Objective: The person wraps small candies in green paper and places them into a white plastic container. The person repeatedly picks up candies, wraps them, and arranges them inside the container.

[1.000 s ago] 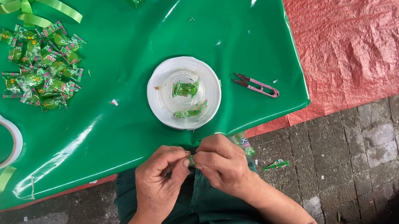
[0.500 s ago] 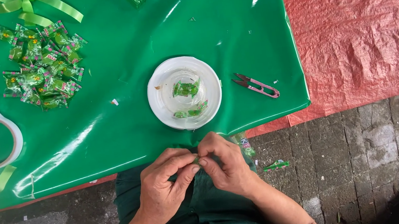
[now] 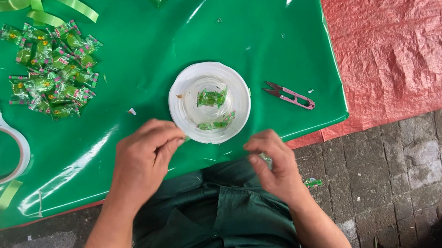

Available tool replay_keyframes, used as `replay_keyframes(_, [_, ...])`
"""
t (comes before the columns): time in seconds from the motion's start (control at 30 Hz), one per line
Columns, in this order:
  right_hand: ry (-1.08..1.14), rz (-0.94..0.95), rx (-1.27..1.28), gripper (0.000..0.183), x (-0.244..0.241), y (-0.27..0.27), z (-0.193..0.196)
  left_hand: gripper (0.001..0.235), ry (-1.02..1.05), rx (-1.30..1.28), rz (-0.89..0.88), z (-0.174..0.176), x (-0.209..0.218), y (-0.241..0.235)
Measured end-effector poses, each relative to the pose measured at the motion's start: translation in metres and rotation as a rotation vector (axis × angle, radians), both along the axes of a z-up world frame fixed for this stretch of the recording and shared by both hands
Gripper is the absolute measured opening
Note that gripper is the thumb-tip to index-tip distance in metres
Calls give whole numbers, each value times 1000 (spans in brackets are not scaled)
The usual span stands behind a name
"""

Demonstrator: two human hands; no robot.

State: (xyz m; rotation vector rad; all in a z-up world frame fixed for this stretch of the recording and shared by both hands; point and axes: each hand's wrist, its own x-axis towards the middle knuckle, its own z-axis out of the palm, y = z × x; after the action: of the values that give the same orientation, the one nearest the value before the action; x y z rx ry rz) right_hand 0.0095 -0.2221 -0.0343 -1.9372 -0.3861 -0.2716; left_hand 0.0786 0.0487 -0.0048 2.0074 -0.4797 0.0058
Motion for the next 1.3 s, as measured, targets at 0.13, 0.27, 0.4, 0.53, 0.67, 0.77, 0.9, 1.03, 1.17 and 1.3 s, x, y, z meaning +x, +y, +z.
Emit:
replay_keyframes(0.13, [-32,-68,-98,20,4,-12,-1,11,35,-74,-51,-11,21,-5])
replay_keyframes(0.27, [-18,-119,-101,15,7,-14,-7,11,92,-72,-78,-27,31,-5])
replay_keyframes(0.4, [-26,-143,-128,15,11,-10,-8,12,97,-19,-115,-31,36,-8])
replay_keyframes(0.53, [-28,-159,-136,15,13,-13,-13,12,88,30,-131,-35,38,-11])
replay_keyframes(0.67, [-17,-174,-161,14,14,-14,-13,11,43,83,-145,-42,39,-13])
replay_keyframes(0.77, [-4,-176,-168,14,15,-15,-14,10,-26,146,-144,-47,40,-14])
replay_keyframes(0.9, [-1,-187,-205,16,16,-14,-15,11,-137,246,-128,-54,39,-15])
replay_keyframes(1.03, [0,-199,-304,21,21,-10,-11,15,-182,264,-108,-57,37,-14])
replay_keyframes(1.17, [13,-208,-339,27,25,-9,-16,7,-208,226,-68,-64,34,-15])
replay_keyframes(1.3, [-7,-217,-331,30,24,-12,-22,15,-184,184,-47,-59,32,-14])
